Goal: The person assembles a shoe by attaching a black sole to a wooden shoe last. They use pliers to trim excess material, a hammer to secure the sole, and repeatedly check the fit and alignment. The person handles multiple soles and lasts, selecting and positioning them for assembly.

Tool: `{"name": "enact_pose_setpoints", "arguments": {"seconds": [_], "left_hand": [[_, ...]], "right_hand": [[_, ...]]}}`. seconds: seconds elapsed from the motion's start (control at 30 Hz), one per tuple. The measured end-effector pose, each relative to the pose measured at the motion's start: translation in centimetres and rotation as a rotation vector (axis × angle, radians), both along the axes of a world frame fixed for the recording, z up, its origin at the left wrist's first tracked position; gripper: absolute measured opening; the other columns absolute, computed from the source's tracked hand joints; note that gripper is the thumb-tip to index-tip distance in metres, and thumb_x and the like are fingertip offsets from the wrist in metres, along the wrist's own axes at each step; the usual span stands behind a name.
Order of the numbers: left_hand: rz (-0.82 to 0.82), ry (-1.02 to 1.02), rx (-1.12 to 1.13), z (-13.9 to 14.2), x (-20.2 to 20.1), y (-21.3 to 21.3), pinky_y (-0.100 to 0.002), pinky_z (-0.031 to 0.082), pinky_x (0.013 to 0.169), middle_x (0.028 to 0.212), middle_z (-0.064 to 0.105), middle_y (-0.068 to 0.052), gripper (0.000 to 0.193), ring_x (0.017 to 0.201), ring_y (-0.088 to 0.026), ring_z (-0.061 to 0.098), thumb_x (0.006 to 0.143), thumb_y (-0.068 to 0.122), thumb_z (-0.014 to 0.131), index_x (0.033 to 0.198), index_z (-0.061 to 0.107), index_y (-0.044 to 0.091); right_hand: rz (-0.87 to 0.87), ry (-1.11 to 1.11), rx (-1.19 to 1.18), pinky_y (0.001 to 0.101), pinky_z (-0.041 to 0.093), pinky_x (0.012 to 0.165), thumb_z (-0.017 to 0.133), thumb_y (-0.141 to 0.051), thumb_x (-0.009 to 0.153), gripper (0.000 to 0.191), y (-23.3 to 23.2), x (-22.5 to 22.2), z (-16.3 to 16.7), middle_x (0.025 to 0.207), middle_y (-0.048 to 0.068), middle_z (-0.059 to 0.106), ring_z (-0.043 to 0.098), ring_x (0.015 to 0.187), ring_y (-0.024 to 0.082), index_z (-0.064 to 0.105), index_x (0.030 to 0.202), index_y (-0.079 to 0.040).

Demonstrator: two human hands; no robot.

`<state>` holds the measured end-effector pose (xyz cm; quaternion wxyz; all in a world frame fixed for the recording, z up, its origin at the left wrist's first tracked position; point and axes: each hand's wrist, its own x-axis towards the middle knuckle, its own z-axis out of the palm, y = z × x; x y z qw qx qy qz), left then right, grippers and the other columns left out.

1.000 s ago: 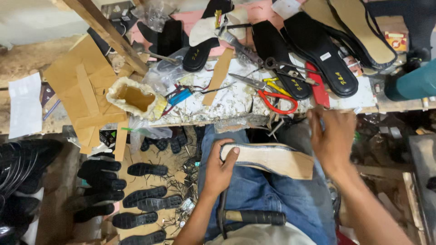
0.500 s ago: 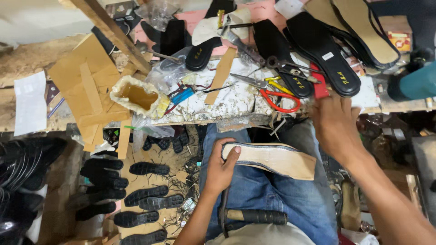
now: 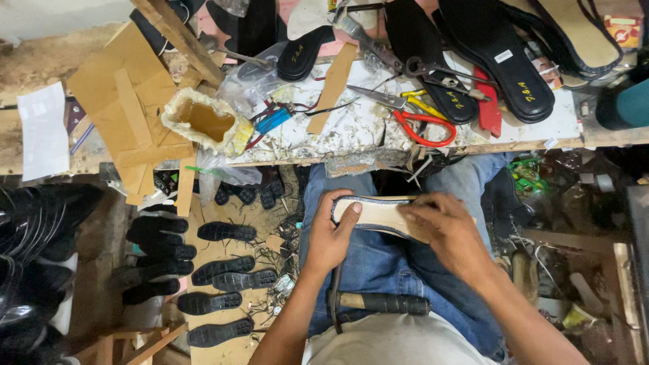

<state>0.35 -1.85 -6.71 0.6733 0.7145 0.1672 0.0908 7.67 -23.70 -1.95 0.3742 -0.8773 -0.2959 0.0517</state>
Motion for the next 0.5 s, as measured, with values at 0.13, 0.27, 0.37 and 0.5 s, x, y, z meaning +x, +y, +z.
{"name": "enact_pose_setpoints", "arguments": {"seconds": [0.13,0.27,0.37,0.5], "left_hand": [[0.004,0.012,0.010,0.0,-0.2,0.1,-0.027,0.051,0.081,0.110,0.062,-0.008,0.031,0.096,-0.014,0.060,0.099,0.023,0.067,0.123,0.062,0.003],[-0.003,-0.041,0.071,-0.1,-0.1,0.1,-0.026,0.051,0.086,0.111,0.063,-0.007,0.030,0.101,-0.013,0.061,0.100,0.022,0.067,0.123,0.062,0.003],[-0.007,-0.054,0.017,-0.2,0.0,0.0,-0.026,0.051,0.086,0.111,0.062,-0.008,0.029,0.101,-0.012,0.060,0.100,0.021,0.067,0.123,0.062,0.003],[0.006,0.115,0.002,-0.2,0.1,-0.2,-0.026,0.049,0.073,0.104,0.064,-0.008,0.031,0.089,-0.013,0.059,0.097,0.023,0.067,0.123,0.062,0.006]], "right_hand": [[0.014,-0.266,-0.182,0.0406,0.043,0.087,0.068,0.004,0.075,0.046,-1.0,0.3,-0.3,0.112,0.011,0.071,0.061,0.105,0.030,0.072,0.120,-0.007],[-0.061,-0.126,-0.052,0.0374,0.050,0.086,0.072,-0.002,0.080,0.032,-1.5,0.4,-0.1,0.105,0.009,0.075,0.068,0.097,0.027,0.075,0.112,-0.005],[-0.111,0.178,0.234,0.0314,0.056,0.082,0.074,-0.010,0.088,0.017,-0.8,0.1,-0.1,0.103,0.009,0.077,0.074,0.092,0.020,0.077,0.104,-0.003],[-0.075,0.188,0.261,0.0301,0.056,0.079,0.071,-0.012,0.092,0.017,1.4,-0.4,-0.6,0.100,0.010,0.077,0.074,0.088,0.020,0.076,0.105,-0.001]]}}
